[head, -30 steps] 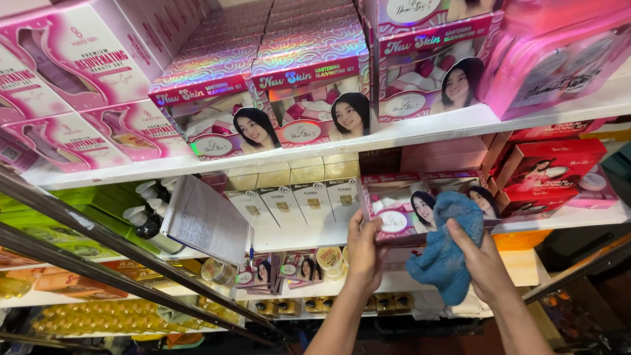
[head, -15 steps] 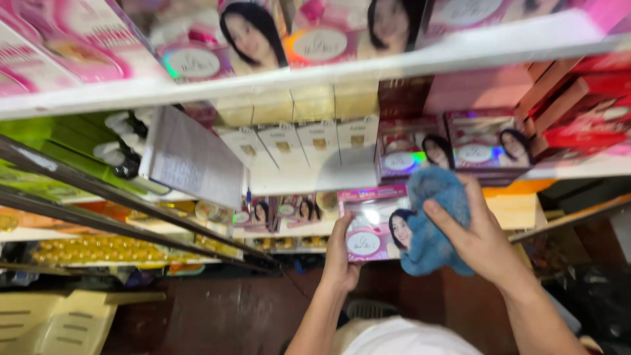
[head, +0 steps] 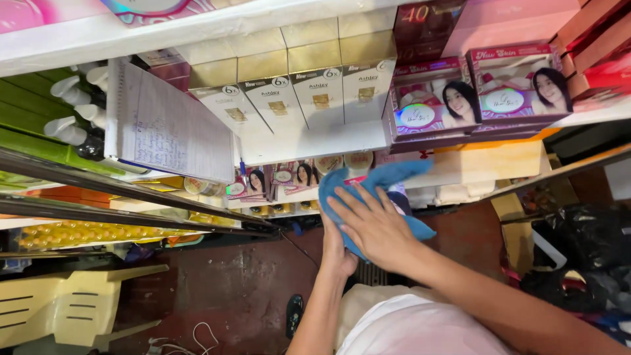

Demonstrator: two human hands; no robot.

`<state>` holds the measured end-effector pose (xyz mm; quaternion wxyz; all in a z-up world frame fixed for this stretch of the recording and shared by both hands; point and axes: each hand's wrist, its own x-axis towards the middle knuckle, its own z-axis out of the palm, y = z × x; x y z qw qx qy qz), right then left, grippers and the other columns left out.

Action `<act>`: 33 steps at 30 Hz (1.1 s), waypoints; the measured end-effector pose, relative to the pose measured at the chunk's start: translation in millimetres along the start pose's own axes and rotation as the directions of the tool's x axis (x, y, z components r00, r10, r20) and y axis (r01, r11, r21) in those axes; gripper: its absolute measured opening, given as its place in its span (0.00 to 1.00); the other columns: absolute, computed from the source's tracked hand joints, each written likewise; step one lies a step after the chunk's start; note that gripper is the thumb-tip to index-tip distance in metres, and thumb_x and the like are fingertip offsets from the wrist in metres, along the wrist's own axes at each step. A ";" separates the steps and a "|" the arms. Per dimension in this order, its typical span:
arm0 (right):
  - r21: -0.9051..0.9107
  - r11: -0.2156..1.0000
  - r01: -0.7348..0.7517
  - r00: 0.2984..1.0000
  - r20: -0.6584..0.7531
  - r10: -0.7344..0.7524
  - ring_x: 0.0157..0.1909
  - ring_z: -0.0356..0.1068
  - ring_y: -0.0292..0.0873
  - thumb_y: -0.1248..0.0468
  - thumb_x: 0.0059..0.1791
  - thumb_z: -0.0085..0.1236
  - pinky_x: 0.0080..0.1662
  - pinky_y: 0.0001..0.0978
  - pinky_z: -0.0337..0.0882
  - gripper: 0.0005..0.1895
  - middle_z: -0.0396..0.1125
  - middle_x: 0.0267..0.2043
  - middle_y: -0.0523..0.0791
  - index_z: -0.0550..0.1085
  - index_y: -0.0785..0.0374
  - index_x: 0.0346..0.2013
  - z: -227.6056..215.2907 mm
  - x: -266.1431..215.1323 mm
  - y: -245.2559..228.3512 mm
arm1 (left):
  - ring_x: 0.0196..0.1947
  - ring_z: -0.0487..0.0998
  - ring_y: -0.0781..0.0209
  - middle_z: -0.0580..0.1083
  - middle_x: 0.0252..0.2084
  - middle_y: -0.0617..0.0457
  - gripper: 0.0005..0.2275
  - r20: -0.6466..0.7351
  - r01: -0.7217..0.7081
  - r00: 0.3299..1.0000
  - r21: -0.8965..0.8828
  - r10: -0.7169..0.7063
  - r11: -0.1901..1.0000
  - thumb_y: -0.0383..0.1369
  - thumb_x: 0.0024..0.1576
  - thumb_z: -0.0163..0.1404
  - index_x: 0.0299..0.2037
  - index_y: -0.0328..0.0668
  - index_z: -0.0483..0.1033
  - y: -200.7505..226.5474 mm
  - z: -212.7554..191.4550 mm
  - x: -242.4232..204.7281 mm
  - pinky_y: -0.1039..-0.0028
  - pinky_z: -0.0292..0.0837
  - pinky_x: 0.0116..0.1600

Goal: Wiping beauty product boxes with a cloth and organizing them on a shelf.

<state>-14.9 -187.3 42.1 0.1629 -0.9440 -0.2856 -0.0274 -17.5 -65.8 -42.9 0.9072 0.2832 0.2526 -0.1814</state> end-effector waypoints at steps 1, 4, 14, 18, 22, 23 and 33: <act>0.005 1.000 -0.009 1.000 0.006 0.008 0.74 0.48 0.57 0.52 0.54 0.48 0.69 0.64 0.49 0.32 0.49 0.76 0.46 0.59 0.52 0.72 5.4 9.6 5.9 | 0.64 0.72 0.55 0.69 0.66 0.54 0.30 -0.006 0.010 1.000 0.002 -0.010 1.000 0.60 0.58 0.34 0.67 0.58 0.64 3.9 -0.5 -1.5 0.61 0.72 0.63; -0.013 0.997 -0.071 0.997 -0.018 0.070 0.74 0.48 0.58 0.50 0.52 0.48 0.66 0.65 0.49 0.34 0.49 0.76 0.49 0.58 0.57 0.71 20.9 30.1 21.8 | 0.57 0.78 0.58 0.75 0.60 0.55 0.31 -0.100 0.027 0.995 0.002 -0.027 1.000 0.60 0.58 0.37 0.64 0.53 0.68 11.2 -9.9 -3.8 0.62 0.77 0.56; 0.029 0.974 -0.224 0.965 -0.134 0.226 0.76 0.42 0.63 0.51 0.53 0.48 0.66 0.68 0.51 0.32 0.47 0.77 0.51 0.61 0.59 0.69 38.0 -0.4 1.7 | 0.38 0.82 0.63 0.79 0.45 0.51 0.25 -0.096 -0.104 0.988 0.171 0.121 0.980 0.53 0.62 0.48 0.58 0.39 0.74 35.6 -24.6 20.0 0.70 0.79 0.38; -0.015 0.985 -0.173 0.984 -0.048 0.172 0.76 0.43 0.62 0.50 0.53 0.48 0.66 0.70 0.51 0.29 0.48 0.76 0.47 0.64 0.53 0.68 49.7 -7.1 -10.2 | 0.40 0.84 0.66 0.80 0.47 0.54 0.25 -0.122 -0.025 0.992 0.134 0.042 0.991 0.52 0.62 0.45 0.57 0.40 0.74 27.5 -20.7 24.4 0.74 0.82 0.42; -0.025 0.933 -0.358 0.934 -0.014 0.358 0.75 0.45 0.62 0.48 0.54 0.47 0.64 0.69 0.51 0.29 0.49 0.75 0.50 0.64 0.55 0.67 62.5 11.7 40.6 | 0.42 0.82 0.67 0.80 0.47 0.53 0.23 -0.077 -0.091 0.991 0.213 0.110 0.973 0.51 0.62 0.45 0.56 0.41 0.75 5.9 -26.2 29.3 0.73 0.81 0.44; 0.065 0.911 -0.408 0.904 -0.111 0.413 0.70 0.51 0.65 0.47 0.56 0.47 0.63 0.64 0.56 0.30 0.53 0.72 0.56 0.63 0.60 0.69 75.7 10.4 64.1 | 0.39 0.78 0.63 0.77 0.46 0.51 0.23 -0.081 -0.065 0.993 0.272 0.090 0.960 0.51 0.64 0.47 0.57 0.40 0.75 -0.7 -29.0 29.8 0.71 0.75 0.39; 0.647 -0.735 -0.200 0.743 0.590 0.317 0.52 0.73 0.46 0.41 0.56 0.46 0.54 0.44 0.75 0.32 0.68 0.58 0.48 0.64 0.60 0.65 87.0 -49.4 137.1 | 0.55 0.77 0.62 0.75 0.57 0.52 0.25 -0.009 -0.013 1.000 0.236 0.015 0.972 0.51 0.61 0.48 0.61 0.41 0.71 -19.6 -1.7 40.3 0.70 0.74 0.57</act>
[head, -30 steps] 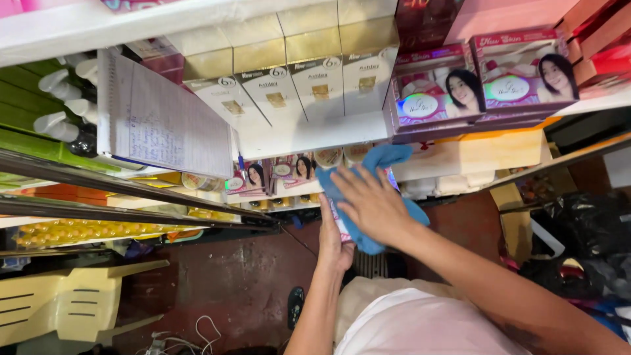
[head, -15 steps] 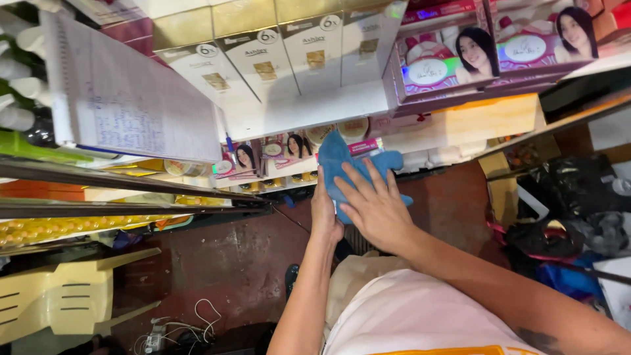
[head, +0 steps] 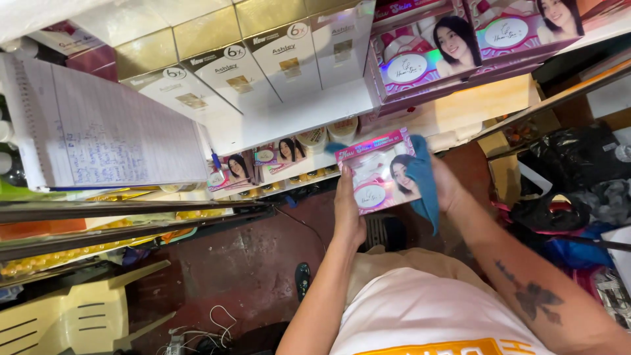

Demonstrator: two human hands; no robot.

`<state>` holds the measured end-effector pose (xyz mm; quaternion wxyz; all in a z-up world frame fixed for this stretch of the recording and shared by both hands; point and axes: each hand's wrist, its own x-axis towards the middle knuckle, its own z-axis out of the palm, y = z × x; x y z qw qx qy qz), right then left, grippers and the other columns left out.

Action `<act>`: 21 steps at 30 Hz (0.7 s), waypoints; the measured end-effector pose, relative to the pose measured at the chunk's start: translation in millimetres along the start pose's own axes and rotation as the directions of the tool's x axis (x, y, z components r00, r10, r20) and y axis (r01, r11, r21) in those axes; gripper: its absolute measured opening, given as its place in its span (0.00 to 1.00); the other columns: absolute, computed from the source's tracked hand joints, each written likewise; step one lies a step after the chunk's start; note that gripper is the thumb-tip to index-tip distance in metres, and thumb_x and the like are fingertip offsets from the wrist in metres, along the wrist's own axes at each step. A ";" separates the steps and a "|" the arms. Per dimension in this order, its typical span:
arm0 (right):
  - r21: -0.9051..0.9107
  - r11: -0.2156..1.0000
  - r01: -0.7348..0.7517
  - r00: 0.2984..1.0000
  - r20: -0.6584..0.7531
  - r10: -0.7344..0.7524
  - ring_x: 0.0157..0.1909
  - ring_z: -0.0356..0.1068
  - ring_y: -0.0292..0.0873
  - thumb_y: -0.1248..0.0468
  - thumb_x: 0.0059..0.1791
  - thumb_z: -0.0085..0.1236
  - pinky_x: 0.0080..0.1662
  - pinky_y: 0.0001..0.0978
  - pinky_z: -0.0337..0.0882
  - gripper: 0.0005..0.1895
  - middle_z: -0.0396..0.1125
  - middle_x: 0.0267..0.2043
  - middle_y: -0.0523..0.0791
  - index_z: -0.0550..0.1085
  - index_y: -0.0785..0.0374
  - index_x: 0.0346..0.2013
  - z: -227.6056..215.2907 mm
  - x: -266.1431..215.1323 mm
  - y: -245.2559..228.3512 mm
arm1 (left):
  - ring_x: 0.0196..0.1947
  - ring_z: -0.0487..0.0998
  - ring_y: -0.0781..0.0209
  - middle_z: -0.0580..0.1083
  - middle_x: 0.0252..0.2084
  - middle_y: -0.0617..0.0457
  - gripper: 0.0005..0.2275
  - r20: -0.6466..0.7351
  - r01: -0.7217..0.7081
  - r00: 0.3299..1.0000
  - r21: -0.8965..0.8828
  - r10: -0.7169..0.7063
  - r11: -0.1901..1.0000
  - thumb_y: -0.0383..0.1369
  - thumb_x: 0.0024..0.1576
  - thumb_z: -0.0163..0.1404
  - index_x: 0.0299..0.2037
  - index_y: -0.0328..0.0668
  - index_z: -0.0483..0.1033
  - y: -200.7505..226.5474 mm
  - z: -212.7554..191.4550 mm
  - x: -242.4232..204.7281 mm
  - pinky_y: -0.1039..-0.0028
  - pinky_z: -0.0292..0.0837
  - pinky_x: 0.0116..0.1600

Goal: Wiping beauty product boxes with a cloth and organizing them on a shelf.

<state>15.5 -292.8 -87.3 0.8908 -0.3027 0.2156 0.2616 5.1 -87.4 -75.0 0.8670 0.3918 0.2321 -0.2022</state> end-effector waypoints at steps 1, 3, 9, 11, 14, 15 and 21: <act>0.002 1.000 0.002 1.000 -0.001 -0.002 0.52 0.73 0.46 0.41 0.56 0.46 0.54 0.44 0.75 0.32 0.68 0.58 0.48 0.64 0.60 0.65 7.9 -9.4 7.6 | 0.55 0.77 0.62 0.75 0.57 0.52 0.25 0.002 0.001 1.000 0.002 -0.001 1.000 0.51 0.61 0.48 0.61 0.41 0.71 -0.7 1.6 4.5 0.70 0.74 0.57; 0.015 0.991 0.134 0.984 0.116 -0.134 0.62 0.70 0.44 0.48 0.53 0.45 0.61 0.48 0.71 0.30 0.66 0.64 0.45 0.62 0.56 0.67 23.9 -28.3 20.9 | 0.57 0.75 0.60 0.73 0.59 0.51 0.26 -0.087 0.010 0.996 0.074 -0.004 0.997 0.52 0.61 0.48 0.62 0.40 0.71 -2.2 6.5 14.1 0.68 0.70 0.60; -0.127 0.987 0.102 0.995 0.011 -0.101 0.62 0.69 0.48 0.51 0.52 0.47 0.61 0.53 0.69 0.31 0.66 0.64 0.47 0.62 0.56 0.69 -1.8 -80.2 7.1 | 0.54 0.78 0.58 0.75 0.57 0.49 0.29 0.014 -0.016 1.000 0.081 0.015 0.997 0.55 0.61 0.47 0.62 0.37 0.70 1.6 4.3 21.5 0.64 0.73 0.58; -0.167 0.979 0.114 0.975 -0.168 -0.142 0.62 0.68 0.46 0.50 0.53 0.47 0.61 0.47 0.68 0.30 0.66 0.64 0.46 0.64 0.56 0.69 -12.1 -85.4 -5.3 | 0.51 0.79 0.57 0.76 0.55 0.50 0.29 -0.015 0.085 0.996 0.074 -0.084 0.994 0.56 0.59 0.45 0.62 0.43 0.69 21.5 17.7 9.6 0.60 0.75 0.54; -0.427 0.876 0.224 0.881 -0.296 -0.369 0.57 0.70 0.46 0.51 0.56 0.48 0.58 0.42 0.68 0.29 0.68 0.61 0.51 0.66 0.58 0.70 -7.3 -96.5 -9.7 | 0.49 0.81 0.57 0.77 0.53 0.52 0.28 -0.061 0.159 0.986 0.106 -0.153 0.982 0.57 0.58 0.43 0.62 0.51 0.67 31.2 25.5 2.0 0.58 0.80 0.47; -0.621 0.718 0.315 0.818 -0.207 -0.537 0.53 0.72 0.49 0.52 0.57 0.49 0.54 0.45 0.70 0.29 0.69 0.58 0.57 0.66 0.62 0.70 -2.3 -100.7 -9.2 | 0.49 0.82 0.58 0.78 0.52 0.53 0.27 -0.074 0.131 0.990 0.149 -0.121 0.980 0.57 0.58 0.43 0.62 0.52 0.67 31.2 26.5 1.3 0.60 0.81 0.45; -0.816 -0.541 0.203 0.682 0.514 -0.520 0.71 0.58 0.52 0.51 0.52 0.52 0.67 0.60 0.51 0.27 0.61 0.70 0.48 0.66 0.56 0.64 76.9 -83.8 19.2 | 0.42 0.80 0.60 0.77 0.50 0.50 0.25 -0.067 0.060 0.997 0.230 -0.045 0.971 0.53 0.62 0.46 0.63 0.46 0.71 -18.9 10.8 12.4 0.72 0.79 0.34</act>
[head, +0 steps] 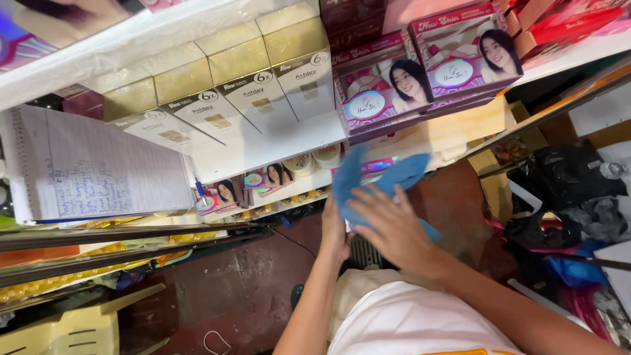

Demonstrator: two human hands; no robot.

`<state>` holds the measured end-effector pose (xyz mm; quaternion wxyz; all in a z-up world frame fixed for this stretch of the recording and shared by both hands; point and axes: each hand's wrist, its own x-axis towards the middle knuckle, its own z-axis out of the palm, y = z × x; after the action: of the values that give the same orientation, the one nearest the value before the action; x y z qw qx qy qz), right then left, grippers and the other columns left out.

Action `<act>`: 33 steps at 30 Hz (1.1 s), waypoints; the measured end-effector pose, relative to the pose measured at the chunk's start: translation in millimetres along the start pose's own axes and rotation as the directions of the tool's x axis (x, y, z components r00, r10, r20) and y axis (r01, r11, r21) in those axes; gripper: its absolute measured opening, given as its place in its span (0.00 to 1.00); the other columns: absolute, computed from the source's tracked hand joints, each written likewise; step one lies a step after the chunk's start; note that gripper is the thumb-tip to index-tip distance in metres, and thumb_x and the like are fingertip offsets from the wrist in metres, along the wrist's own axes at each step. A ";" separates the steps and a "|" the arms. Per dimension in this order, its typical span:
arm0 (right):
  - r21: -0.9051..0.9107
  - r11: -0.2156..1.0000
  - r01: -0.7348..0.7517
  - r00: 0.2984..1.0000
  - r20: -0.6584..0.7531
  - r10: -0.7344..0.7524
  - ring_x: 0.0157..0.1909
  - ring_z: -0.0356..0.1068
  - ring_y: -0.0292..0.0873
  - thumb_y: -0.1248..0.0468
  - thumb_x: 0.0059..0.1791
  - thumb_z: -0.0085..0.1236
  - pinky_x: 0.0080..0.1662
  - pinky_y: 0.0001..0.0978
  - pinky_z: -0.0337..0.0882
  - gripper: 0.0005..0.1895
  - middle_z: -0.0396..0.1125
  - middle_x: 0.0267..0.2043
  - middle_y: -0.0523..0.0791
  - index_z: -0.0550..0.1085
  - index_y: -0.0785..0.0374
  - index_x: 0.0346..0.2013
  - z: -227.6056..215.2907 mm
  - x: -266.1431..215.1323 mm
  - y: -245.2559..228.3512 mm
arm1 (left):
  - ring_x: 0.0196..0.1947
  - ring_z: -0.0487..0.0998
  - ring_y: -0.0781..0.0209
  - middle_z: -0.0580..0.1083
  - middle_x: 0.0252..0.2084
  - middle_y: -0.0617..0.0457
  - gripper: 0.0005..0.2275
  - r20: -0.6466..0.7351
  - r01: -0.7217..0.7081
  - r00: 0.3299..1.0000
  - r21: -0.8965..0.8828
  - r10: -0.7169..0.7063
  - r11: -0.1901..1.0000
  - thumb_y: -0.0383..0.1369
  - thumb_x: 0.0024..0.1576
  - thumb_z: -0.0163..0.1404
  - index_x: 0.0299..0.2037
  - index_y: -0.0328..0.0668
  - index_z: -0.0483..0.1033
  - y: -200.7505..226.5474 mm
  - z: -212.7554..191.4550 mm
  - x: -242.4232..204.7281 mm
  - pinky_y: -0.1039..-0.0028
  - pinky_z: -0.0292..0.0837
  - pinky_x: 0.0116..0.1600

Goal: Wiping beauty product boxes with a cloth and organizing them on a shelf.

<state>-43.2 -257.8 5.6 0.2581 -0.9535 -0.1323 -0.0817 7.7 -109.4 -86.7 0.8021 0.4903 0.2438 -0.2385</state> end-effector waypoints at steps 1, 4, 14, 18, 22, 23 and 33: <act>-0.003 1.000 0.008 1.000 -0.010 -0.008 0.71 0.58 0.52 0.51 0.52 0.52 0.67 0.60 0.51 0.27 0.61 0.70 0.48 0.66 0.56 0.64 -1.1 5.2 -3.8 | 0.42 0.80 0.60 0.77 0.50 0.50 0.25 0.005 -0.012 1.000 0.001 0.012 1.000 0.53 0.62 0.46 0.63 0.46 0.71 -9.6 -4.9 5.0 0.72 0.79 0.34; -0.027 0.990 0.137 0.990 0.044 -0.136 0.75 0.50 0.53 0.53 0.52 0.49 0.69 0.66 0.45 0.29 0.55 0.74 0.47 0.64 0.57 0.67 -6.5 21.1 -8.7 | 0.44 0.79 0.64 0.76 0.51 0.54 0.24 0.053 -0.016 0.998 -0.098 0.021 0.995 0.50 0.63 0.45 0.64 0.46 0.71 -8.8 -3.3 -1.2 0.74 0.73 0.33; 0.472 0.871 -0.136 0.986 -0.025 0.167 0.71 0.58 0.49 0.57 0.52 0.56 0.67 0.41 0.59 0.33 0.58 0.71 0.50 0.59 0.58 0.70 -92.3 50.6 -12.8 | 0.49 0.79 0.59 0.76 0.54 0.50 0.25 -0.034 -0.224 0.975 -0.175 0.222 0.959 0.46 0.62 0.46 0.64 0.37 0.70 98.3 11.5 -111.9 0.67 0.77 0.50; 0.871 0.420 -0.257 0.966 0.241 0.092 0.68 0.60 0.39 0.63 0.48 0.62 0.64 0.35 0.62 0.40 0.60 0.68 0.45 0.54 0.57 0.71 -141.7 62.4 -32.8 | 0.49 0.80 0.60 0.76 0.55 0.51 0.24 -0.052 -0.357 0.934 -0.199 0.354 0.913 0.46 0.61 0.44 0.64 0.39 0.69 138.0 15.9 -144.3 0.68 0.77 0.50; 0.828 0.506 -0.241 0.966 0.253 0.047 0.63 0.66 0.40 0.65 0.43 0.67 0.61 0.33 0.65 0.48 0.65 0.64 0.45 0.51 0.52 0.72 -199.9 79.8 -69.3 | 0.50 0.78 0.59 0.74 0.54 0.46 0.23 0.100 -0.544 0.807 -0.261 0.583 0.798 0.44 0.66 0.45 0.62 0.31 0.68 179.8 25.0 -173.0 0.66 0.76 0.53; 0.845 0.507 -0.171 0.981 0.193 0.009 0.60 0.66 0.39 0.66 0.42 0.68 0.59 0.33 0.67 0.49 0.66 0.61 0.45 0.52 0.53 0.73 -216.2 83.0 -80.9 | 0.50 0.78 0.62 0.75 0.55 0.49 0.22 0.119 -0.568 0.791 -0.223 0.600 0.792 0.44 0.64 0.44 0.62 0.36 0.68 194.7 32.7 -186.5 0.69 0.75 0.54; 0.546 0.608 0.576 0.815 -0.335 -0.472 0.65 0.68 0.40 0.72 0.42 0.62 0.66 0.37 0.70 0.42 0.64 0.65 0.47 0.58 0.59 0.70 -363.3 129.0 -174.0 | 0.40 0.77 0.68 0.77 0.51 0.51 0.38 0.535 -0.980 0.159 0.186 0.829 0.068 0.23 0.54 0.59 0.74 0.46 0.51 354.4 77.7 -330.8 0.79 0.73 0.43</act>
<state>-3.4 -272.6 426.5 0.5332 -0.7208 -0.4048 -0.1797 -13.6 11.7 388.7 0.6339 0.6775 -0.3138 0.2014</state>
